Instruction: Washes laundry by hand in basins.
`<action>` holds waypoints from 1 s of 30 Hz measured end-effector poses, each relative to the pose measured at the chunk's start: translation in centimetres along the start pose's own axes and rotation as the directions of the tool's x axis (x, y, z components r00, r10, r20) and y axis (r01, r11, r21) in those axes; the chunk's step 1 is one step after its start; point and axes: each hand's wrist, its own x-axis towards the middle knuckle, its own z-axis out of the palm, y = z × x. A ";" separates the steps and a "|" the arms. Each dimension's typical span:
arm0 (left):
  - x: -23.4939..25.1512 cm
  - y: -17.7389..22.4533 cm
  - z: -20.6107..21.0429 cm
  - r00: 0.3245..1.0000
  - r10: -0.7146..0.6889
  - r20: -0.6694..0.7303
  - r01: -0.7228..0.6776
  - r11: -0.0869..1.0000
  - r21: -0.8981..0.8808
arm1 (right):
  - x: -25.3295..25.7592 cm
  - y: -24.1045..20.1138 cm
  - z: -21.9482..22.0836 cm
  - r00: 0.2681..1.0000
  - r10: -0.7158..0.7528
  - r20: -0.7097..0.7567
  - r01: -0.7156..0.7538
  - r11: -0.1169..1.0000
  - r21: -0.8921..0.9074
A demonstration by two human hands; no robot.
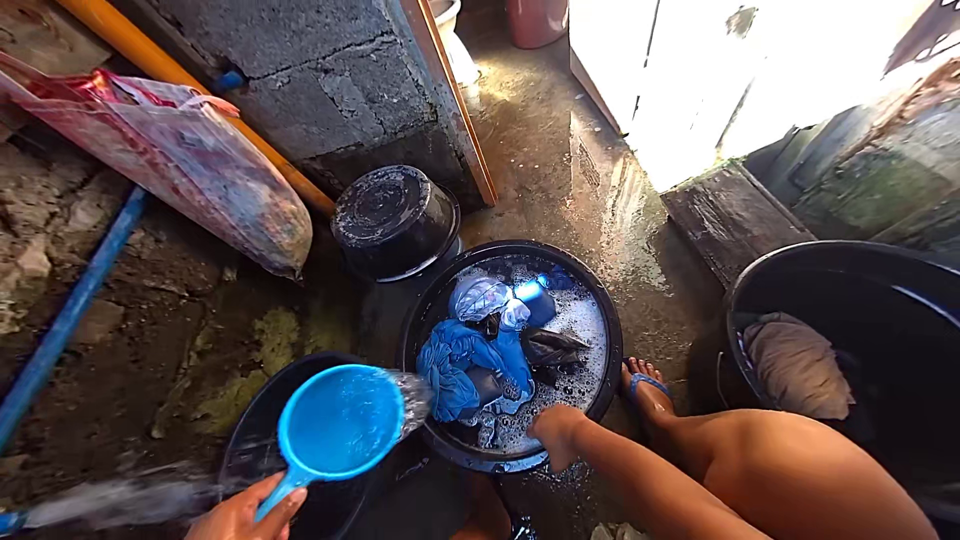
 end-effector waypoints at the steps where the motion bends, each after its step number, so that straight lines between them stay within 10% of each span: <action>1: 0.1 1.4 0.2 0.999 0.033 0.027 -0.035 0.996 0.077 | -0.1 0.0 0.0 1.000 0.004 -0.002 -0.004 1.000 0.000; 9: 1.2 17.6 4.7 0.993 0.016 0.120 -0.082 0.813 0.577 | -0.8 -0.3 -0.2 1.000 0.010 -0.025 -0.009 1.000 0.018; 16: 4.0 25.6 6.9 0.984 0.161 -0.074 -0.093 0.827 0.555 | -0.3 -0.2 -0.2 1.000 0.001 0.007 -0.001 1.000 -0.009; 23: 5.6 10.7 1.4 0.926 -0.150 -0.346 0.245 0.937 0.251 | -0.4 -0.5 -0.6 0.998 0.031 0.046 -0.032 0.999 0.020; 30: 13.7 -7.5 8.3 0.838 -0.545 0.015 0.495 0.772 0.398 | 0.0 -0.3 -0.3 0.999 0.003 0.042 -0.004 0.999 0.034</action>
